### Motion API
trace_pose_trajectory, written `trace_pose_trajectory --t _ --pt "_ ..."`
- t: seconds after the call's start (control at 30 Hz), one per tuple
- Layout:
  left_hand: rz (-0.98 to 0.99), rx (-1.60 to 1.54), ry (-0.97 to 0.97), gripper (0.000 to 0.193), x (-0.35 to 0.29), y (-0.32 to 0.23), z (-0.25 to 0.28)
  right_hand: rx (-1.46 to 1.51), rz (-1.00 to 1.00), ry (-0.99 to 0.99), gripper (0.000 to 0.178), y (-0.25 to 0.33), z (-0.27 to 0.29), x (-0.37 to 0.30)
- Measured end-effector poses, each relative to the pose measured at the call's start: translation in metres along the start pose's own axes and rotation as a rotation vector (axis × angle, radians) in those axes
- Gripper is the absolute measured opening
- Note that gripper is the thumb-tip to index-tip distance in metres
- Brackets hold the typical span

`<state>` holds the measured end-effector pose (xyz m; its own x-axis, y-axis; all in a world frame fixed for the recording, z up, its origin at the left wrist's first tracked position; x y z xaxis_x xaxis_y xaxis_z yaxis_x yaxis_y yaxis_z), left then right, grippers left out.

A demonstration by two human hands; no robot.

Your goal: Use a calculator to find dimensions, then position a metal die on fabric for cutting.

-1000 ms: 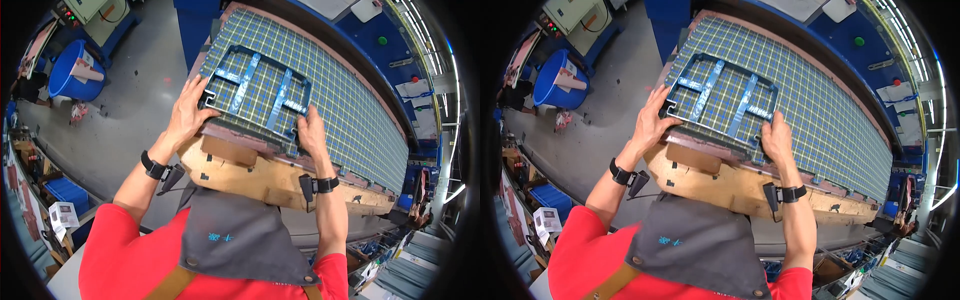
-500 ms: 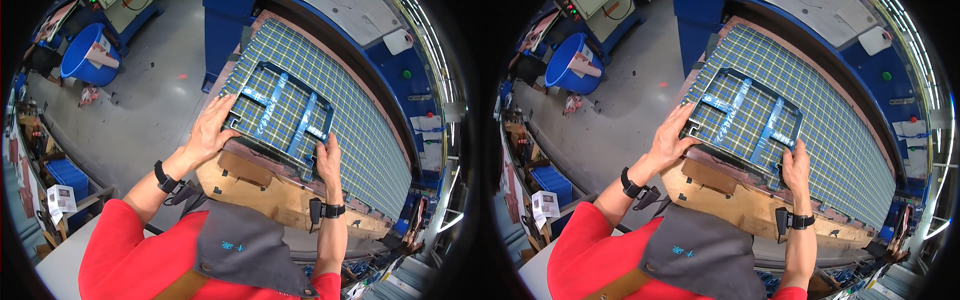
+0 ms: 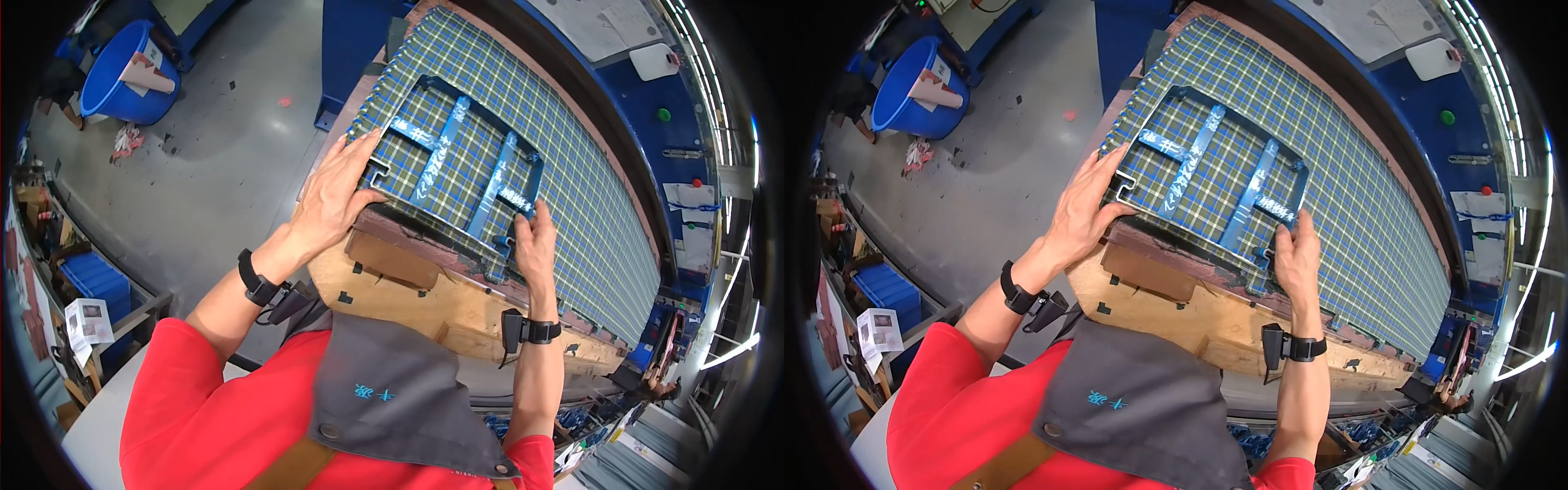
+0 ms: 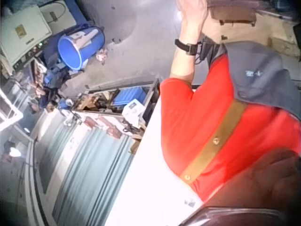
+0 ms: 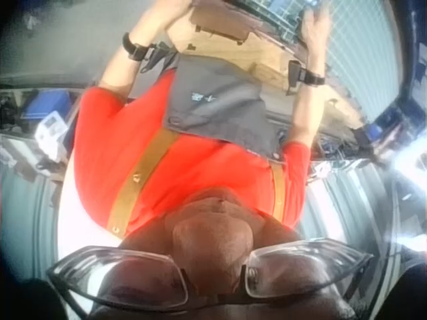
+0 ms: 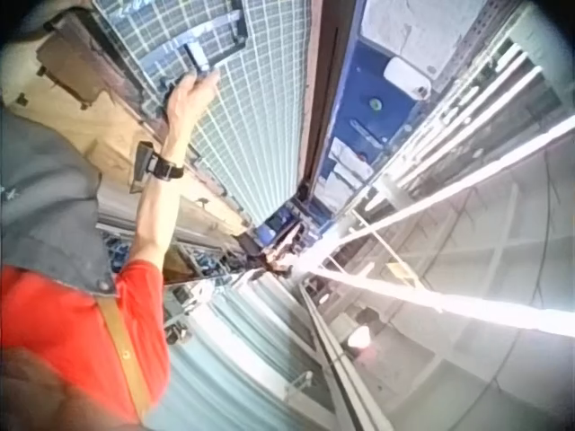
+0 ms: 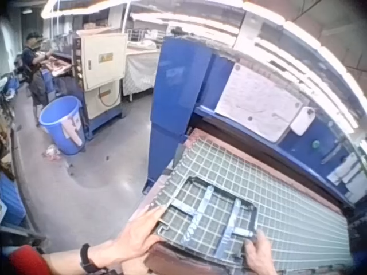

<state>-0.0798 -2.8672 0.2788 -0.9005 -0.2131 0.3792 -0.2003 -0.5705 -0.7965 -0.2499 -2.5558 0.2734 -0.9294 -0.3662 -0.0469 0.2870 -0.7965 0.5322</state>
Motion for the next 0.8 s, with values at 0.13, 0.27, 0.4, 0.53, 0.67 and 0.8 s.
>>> trace_pose_trajectory --t 0.13,0.27,0.4,0.53,0.67,0.8 --pt "-0.021 0.012 -0.001 0.080 -0.001 -0.001 0.000 -0.018 -0.007 -0.005 0.047 0.002 -0.001 -0.003" --pt "-0.017 0.041 0.024 0.080 0.000 -0.002 -0.001 -0.008 0.011 0.001 0.046 0.002 -0.001 -0.005" --pt "-0.014 0.070 0.037 0.079 0.000 -0.004 -0.001 -0.055 -0.036 -0.007 0.045 0.002 0.000 -0.005" --pt "-0.010 0.142 0.042 0.081 0.000 -0.004 0.000 -0.108 -0.020 -0.037 0.042 0.004 0.001 -0.007" --pt "-0.041 0.142 0.037 0.082 0.004 -0.003 0.000 -0.091 -0.007 -0.051 0.042 0.006 0.001 -0.005" --pt "-0.079 0.131 0.014 0.082 0.000 -0.001 -0.001 -0.023 -0.008 -0.048 0.042 0.002 -0.001 -0.007"
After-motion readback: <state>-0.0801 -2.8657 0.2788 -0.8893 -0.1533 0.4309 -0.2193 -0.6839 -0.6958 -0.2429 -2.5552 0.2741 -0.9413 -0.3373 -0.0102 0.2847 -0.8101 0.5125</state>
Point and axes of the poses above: each hand's wrist, its own x-axis towards the middle knuckle, its own z-axis out of the back of the hand, y = z × x, the point moved 9 cm from there along x, towards the middle knuckle, and after that the axes turned 7 degrees about -x, right-handed, at the moved point
